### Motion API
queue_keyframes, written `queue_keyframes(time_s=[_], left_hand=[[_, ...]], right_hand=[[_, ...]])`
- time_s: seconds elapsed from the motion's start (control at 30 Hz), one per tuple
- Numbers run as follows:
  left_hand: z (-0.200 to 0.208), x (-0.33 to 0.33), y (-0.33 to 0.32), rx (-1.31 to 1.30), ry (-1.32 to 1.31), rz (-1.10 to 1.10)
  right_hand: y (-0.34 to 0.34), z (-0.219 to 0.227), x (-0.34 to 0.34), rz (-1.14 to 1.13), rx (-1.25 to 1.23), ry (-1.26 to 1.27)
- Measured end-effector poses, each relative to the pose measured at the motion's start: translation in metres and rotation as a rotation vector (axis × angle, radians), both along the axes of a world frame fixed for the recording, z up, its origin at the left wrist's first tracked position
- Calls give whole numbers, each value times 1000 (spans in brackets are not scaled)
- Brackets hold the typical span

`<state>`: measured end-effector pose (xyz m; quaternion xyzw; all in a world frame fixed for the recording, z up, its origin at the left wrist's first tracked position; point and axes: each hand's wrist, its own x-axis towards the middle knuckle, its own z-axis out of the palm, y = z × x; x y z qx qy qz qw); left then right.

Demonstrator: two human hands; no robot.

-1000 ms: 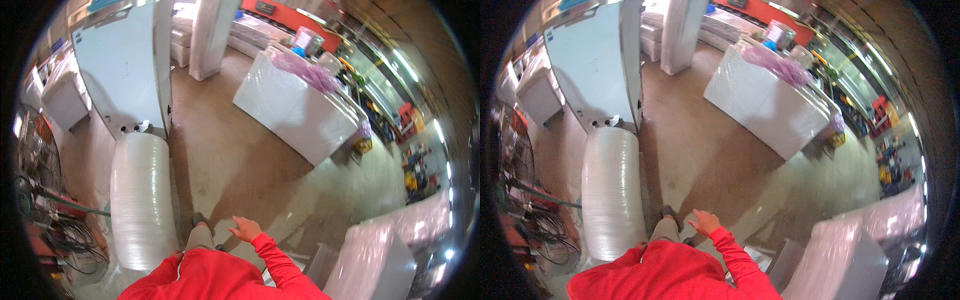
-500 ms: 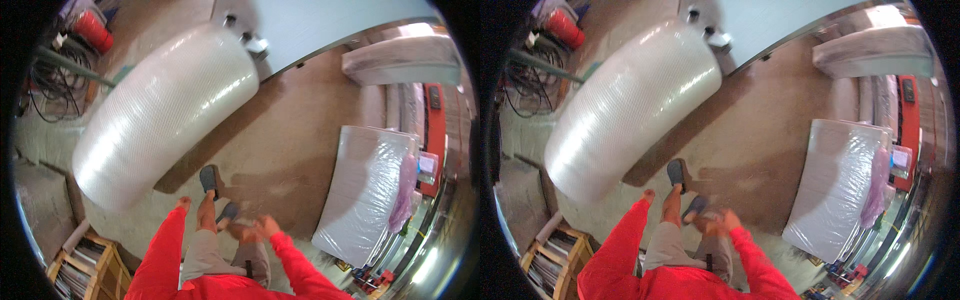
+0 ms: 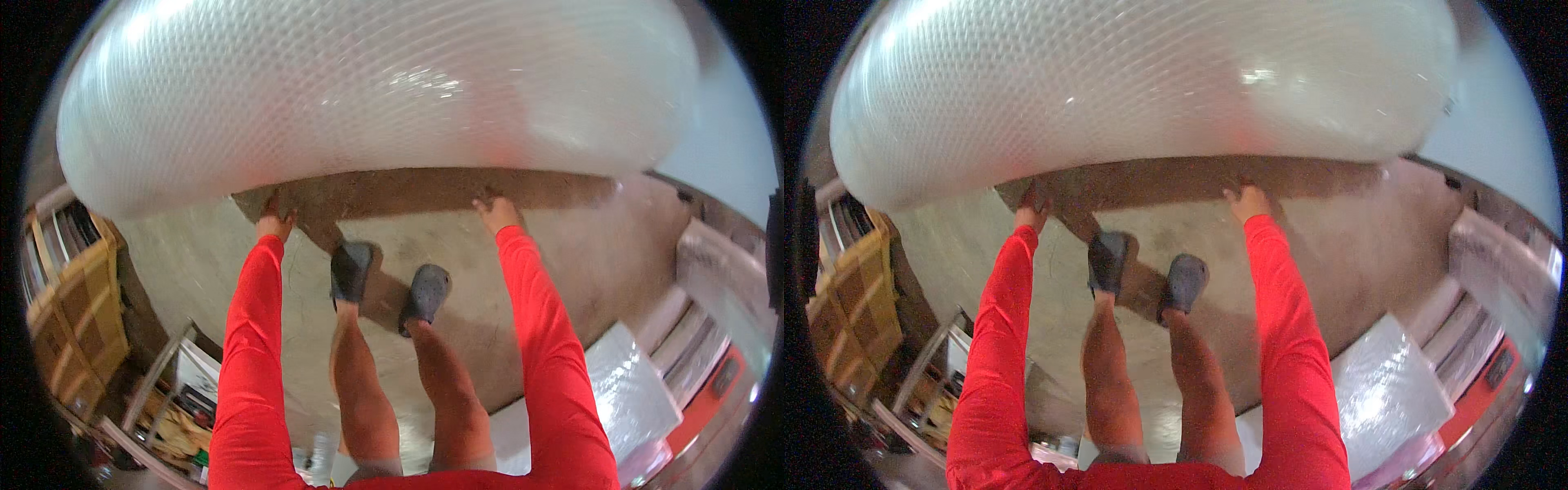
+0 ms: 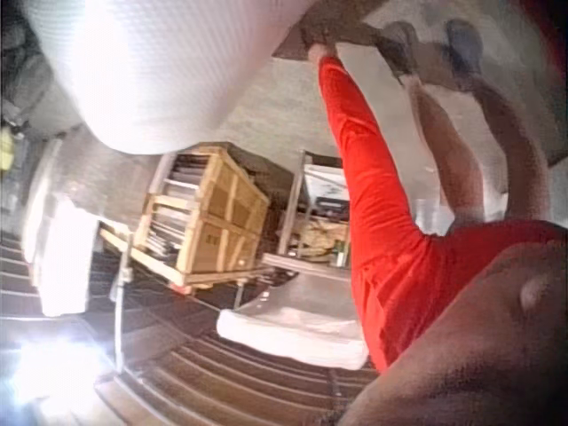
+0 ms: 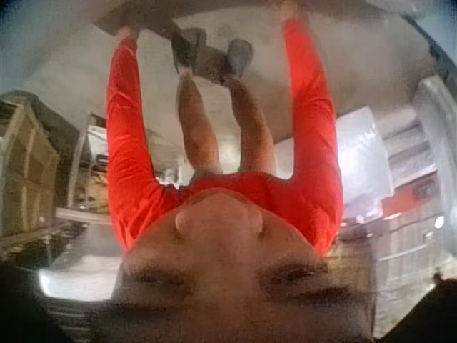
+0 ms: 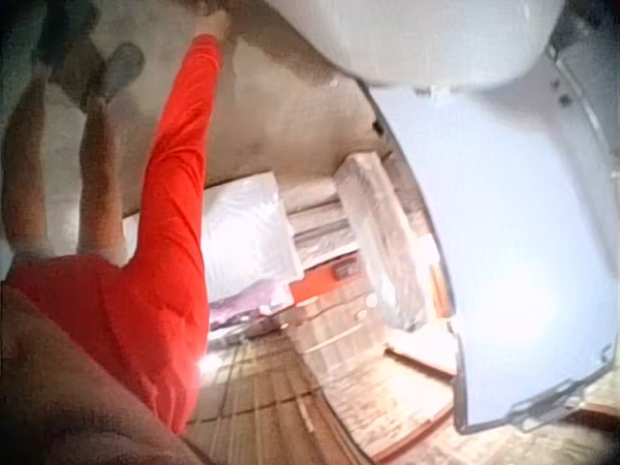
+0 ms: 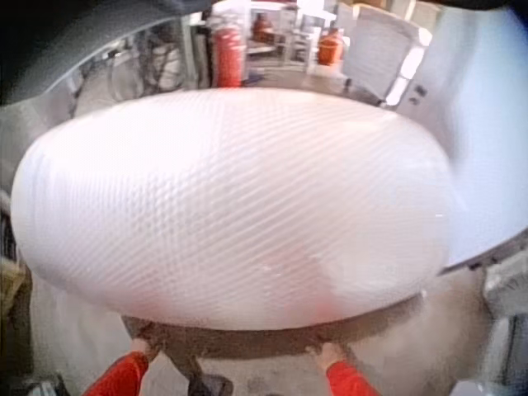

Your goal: The person wraps a large upholstered furniture piece with bubble wrap and secures it using a handheld tape dispenser. They smooth the wrap, apply tape along edges and seams, and reposition the item to cover all sides.

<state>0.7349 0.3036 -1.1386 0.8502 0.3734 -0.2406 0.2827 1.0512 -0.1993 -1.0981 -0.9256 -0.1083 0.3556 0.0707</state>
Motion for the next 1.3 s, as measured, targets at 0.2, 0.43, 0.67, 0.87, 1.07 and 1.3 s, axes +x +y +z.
queue_keyframes(time_s=[0.2, 0.43, 0.67, 0.87, 1.07, 1.3], left_hand=[[-91, 10, 44, 507, -252, -95], [-121, 22, 59, 501, -287, 80], [-102, 55, 63, 832, -242, -8], [1, 19, 87, 783, -455, -350], [122, -37, 18, 572, -499, -283], [122, -134, -67, 468, -510, -246]], right_hand=[[28, -83, 79, 457, 44, -514], [-4, -154, 113, 208, 63, -468], [15, -138, 181, 578, 165, -949], [-1, -8, 134, 824, -94, -715], [-37, 106, 48, 633, -110, -578], [-108, 148, -43, 602, -1, -642]])
